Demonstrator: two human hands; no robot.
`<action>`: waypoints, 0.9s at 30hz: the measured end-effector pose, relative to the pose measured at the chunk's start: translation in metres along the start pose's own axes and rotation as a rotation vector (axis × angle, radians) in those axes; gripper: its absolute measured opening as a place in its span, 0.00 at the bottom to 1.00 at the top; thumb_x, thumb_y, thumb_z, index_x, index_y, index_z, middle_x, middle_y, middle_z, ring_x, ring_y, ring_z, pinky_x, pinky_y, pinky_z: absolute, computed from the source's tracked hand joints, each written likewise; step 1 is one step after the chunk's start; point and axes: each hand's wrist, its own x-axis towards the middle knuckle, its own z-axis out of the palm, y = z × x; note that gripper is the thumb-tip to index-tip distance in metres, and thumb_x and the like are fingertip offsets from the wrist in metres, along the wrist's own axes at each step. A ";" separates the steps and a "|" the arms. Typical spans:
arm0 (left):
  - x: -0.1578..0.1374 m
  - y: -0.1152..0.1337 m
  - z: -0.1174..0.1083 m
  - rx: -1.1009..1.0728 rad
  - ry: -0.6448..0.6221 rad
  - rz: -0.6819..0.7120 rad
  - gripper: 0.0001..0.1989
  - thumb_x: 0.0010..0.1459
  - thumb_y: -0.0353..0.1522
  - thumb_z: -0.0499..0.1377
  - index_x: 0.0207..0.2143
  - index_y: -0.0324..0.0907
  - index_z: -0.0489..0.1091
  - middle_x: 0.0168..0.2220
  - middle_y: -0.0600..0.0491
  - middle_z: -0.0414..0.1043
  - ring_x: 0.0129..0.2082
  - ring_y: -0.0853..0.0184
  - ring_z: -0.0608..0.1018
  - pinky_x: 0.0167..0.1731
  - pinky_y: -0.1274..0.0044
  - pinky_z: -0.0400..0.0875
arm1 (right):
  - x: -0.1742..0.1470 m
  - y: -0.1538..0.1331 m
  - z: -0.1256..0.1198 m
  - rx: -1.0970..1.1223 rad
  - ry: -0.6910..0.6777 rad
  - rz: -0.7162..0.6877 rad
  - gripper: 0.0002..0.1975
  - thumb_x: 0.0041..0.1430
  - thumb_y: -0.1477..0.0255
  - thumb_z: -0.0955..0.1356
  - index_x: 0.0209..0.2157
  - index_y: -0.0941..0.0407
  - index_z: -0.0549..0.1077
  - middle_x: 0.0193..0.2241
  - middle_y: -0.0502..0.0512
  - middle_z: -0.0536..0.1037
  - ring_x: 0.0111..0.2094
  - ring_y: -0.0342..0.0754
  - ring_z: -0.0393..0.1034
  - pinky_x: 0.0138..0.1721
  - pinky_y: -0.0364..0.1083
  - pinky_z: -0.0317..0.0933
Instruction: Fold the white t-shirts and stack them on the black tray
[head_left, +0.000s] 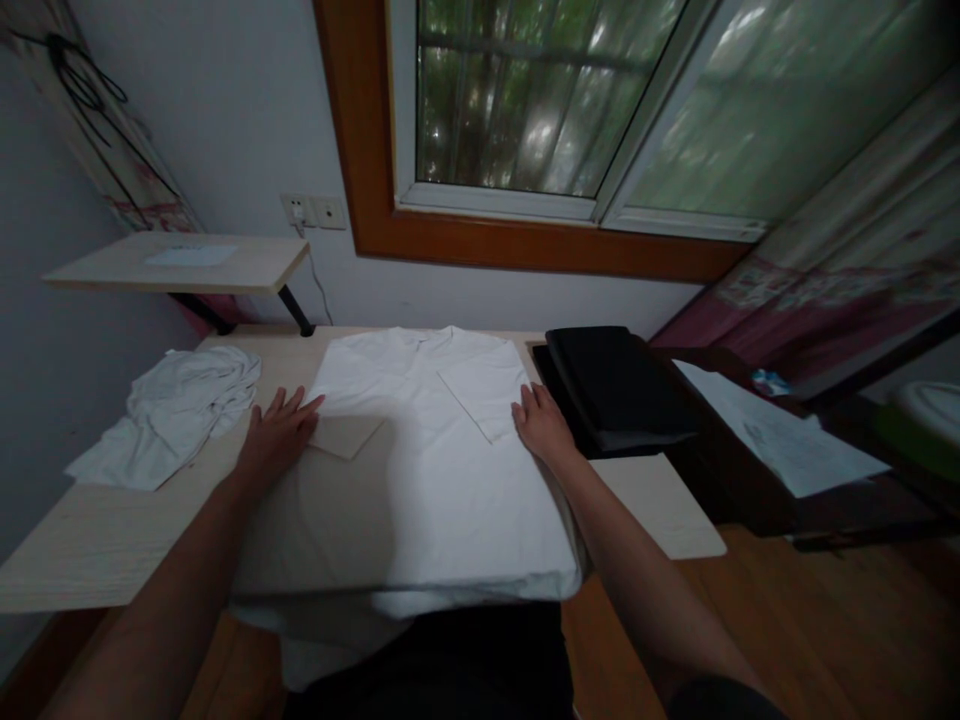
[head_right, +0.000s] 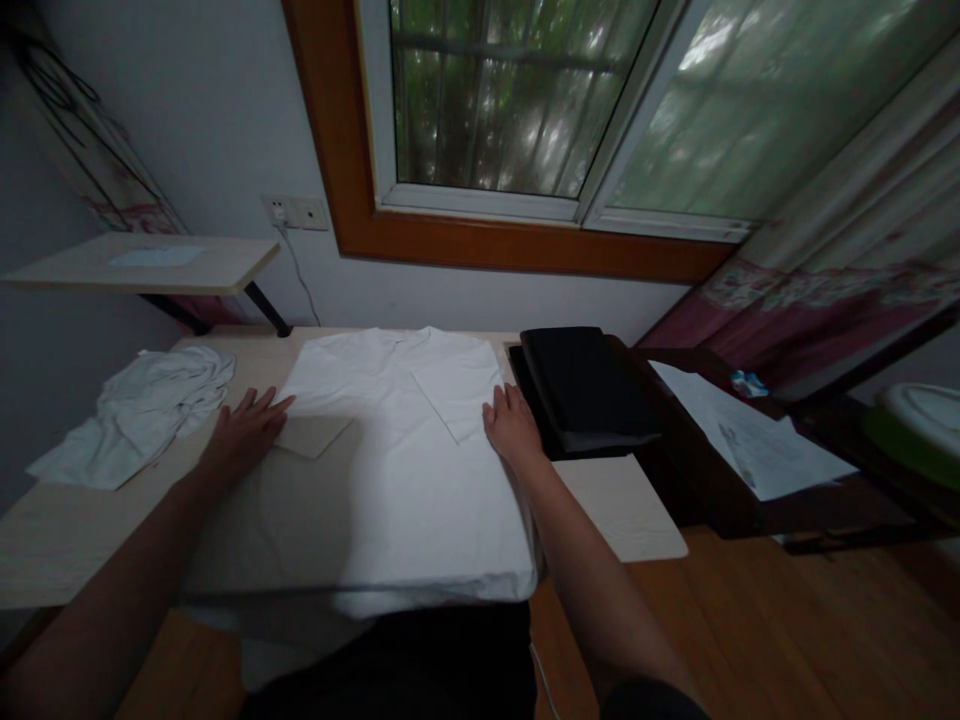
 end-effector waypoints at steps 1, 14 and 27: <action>0.000 -0.001 0.001 -0.005 -0.006 -0.001 0.27 0.72 0.41 0.41 0.69 0.51 0.60 0.71 0.47 0.55 0.72 0.45 0.53 0.62 0.42 0.53 | -0.001 0.000 -0.001 -0.003 0.000 -0.003 0.28 0.72 0.64 0.56 0.64 0.68 0.64 0.64 0.74 0.65 0.67 0.63 0.56 0.67 0.57 0.53; 0.002 0.019 -0.013 -0.006 0.163 0.009 0.23 0.66 0.34 0.49 0.60 0.45 0.71 0.66 0.43 0.64 0.68 0.45 0.60 0.61 0.45 0.58 | -0.017 -0.016 -0.031 -0.099 0.017 0.004 0.22 0.69 0.71 0.59 0.57 0.69 0.70 0.58 0.75 0.69 0.60 0.65 0.60 0.61 0.58 0.58; 0.003 0.068 -0.014 -0.069 0.211 0.142 0.19 0.67 0.35 0.50 0.54 0.39 0.72 0.55 0.42 0.72 0.55 0.53 0.71 0.59 0.63 0.68 | -0.015 -0.046 -0.021 0.146 0.025 -0.190 0.22 0.70 0.66 0.61 0.60 0.59 0.69 0.58 0.66 0.71 0.59 0.59 0.61 0.63 0.57 0.59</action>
